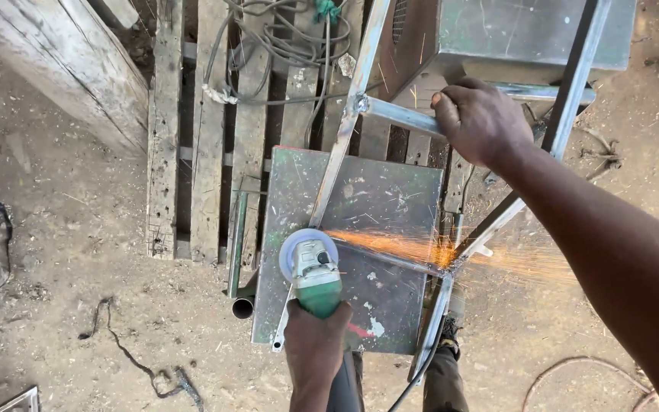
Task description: Using a handheld angle grinder to smooth out weld beads on a rectangular metal frame structure placed on a wooden pallet.
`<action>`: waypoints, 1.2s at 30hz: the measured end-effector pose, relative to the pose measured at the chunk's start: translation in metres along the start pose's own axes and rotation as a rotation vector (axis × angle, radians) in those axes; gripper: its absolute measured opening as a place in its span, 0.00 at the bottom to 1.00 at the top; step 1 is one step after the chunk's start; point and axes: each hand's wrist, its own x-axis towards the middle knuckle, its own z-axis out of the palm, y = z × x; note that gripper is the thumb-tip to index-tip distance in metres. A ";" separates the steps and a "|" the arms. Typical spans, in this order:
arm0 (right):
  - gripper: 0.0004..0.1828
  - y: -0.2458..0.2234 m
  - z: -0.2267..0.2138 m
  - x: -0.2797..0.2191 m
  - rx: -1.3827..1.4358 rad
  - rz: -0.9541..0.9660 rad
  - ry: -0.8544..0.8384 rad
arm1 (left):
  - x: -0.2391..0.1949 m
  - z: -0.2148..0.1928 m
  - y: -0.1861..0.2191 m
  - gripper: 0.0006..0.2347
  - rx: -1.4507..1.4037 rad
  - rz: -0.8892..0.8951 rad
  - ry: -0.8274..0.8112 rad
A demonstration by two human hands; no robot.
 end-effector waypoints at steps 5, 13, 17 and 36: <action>0.30 0.003 0.001 0.001 -0.027 0.027 0.000 | 0.004 0.002 -0.003 0.25 0.067 0.008 0.001; 0.34 0.004 0.002 0.001 -0.017 -0.037 0.038 | 0.007 0.000 -0.008 0.23 0.001 0.004 0.038; 0.36 0.004 0.000 0.000 0.014 -0.045 0.056 | 0.012 -0.003 -0.011 0.23 0.025 0.036 0.036; 0.33 0.007 0.004 0.000 -0.020 -0.027 0.058 | 0.017 0.010 -0.020 0.24 0.052 0.062 0.116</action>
